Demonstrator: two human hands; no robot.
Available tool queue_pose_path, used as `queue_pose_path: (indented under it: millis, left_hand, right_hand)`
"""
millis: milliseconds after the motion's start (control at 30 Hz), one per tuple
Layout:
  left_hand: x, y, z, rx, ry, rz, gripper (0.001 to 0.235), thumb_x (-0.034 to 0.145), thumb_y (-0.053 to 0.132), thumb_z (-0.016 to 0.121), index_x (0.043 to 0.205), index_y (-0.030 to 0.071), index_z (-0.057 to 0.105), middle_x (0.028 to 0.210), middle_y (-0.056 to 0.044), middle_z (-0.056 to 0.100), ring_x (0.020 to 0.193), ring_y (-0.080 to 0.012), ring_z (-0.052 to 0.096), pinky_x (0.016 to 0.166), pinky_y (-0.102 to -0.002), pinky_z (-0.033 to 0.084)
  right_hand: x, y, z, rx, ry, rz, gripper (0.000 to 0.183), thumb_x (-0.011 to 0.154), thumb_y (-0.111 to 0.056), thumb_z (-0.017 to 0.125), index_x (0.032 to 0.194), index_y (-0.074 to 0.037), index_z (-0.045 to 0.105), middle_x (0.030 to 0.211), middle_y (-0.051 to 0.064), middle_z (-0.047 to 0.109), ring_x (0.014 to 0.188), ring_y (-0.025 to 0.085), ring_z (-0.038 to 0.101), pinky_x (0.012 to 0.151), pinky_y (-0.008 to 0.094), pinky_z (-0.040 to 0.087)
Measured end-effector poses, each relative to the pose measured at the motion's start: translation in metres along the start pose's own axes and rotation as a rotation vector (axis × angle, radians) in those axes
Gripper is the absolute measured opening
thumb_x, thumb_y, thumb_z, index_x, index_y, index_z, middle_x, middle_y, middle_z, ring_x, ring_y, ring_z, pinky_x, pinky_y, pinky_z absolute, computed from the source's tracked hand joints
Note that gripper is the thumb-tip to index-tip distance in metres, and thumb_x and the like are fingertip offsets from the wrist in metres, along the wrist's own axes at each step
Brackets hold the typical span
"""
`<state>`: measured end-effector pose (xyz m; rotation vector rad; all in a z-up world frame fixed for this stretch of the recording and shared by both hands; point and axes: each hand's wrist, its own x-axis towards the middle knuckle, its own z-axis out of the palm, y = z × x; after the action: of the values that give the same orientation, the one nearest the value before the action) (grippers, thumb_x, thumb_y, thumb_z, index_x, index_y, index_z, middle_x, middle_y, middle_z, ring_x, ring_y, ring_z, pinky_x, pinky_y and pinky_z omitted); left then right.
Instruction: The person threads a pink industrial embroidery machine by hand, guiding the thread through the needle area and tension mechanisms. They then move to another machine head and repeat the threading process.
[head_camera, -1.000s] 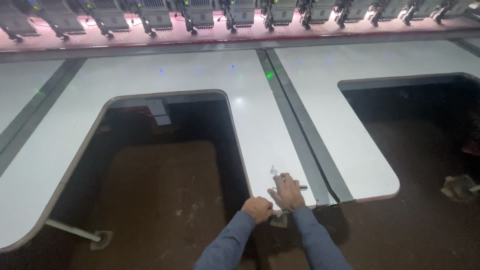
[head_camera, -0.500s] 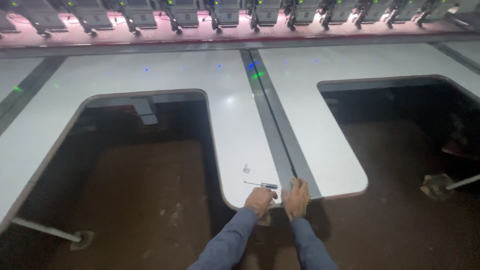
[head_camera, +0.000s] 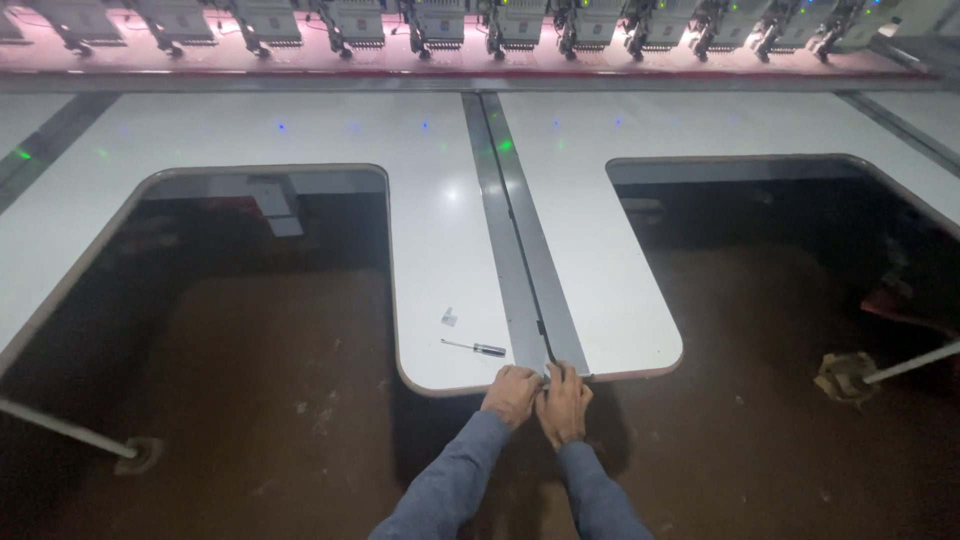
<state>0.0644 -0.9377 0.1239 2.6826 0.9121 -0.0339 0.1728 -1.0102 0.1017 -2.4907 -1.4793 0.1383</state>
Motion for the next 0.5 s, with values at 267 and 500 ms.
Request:
queue_pose_path:
  millis: [267, 500]
  left_hand:
    - [-0.041, 0.031, -0.010, 0.099, -0.050, -0.046, 0.043, 0.105, 0.028, 0.049, 0.146, 0.016, 0.047, 0.150, -0.007, 0.049, 0.143, -0.0196, 0.044, 0.124, -0.038, 0.029]
    - [-0.071, 0.049, 0.033, 0.176, 0.116, -0.115, 0.066, 0.095, 0.024, 0.063, 0.154, 0.014, 0.037, 0.155, -0.008, 0.042, 0.148, -0.0220, 0.036, 0.124, -0.042, 0.029]
  right_hand:
    - [-0.033, 0.008, -0.011, -0.004, -0.083, -0.064, 0.043, 0.107, -0.037, 0.048, 0.148, -0.025, 0.044, 0.157, 0.001, 0.038, 0.150, 0.017, 0.035, 0.122, 0.048, 0.031]
    - [-0.081, 0.010, -0.038, -0.012, -0.069, -0.140, 0.044, 0.108, -0.040, 0.045, 0.150, -0.024, 0.045, 0.159, 0.002, 0.039, 0.151, 0.019, 0.035, 0.121, 0.049, 0.031]
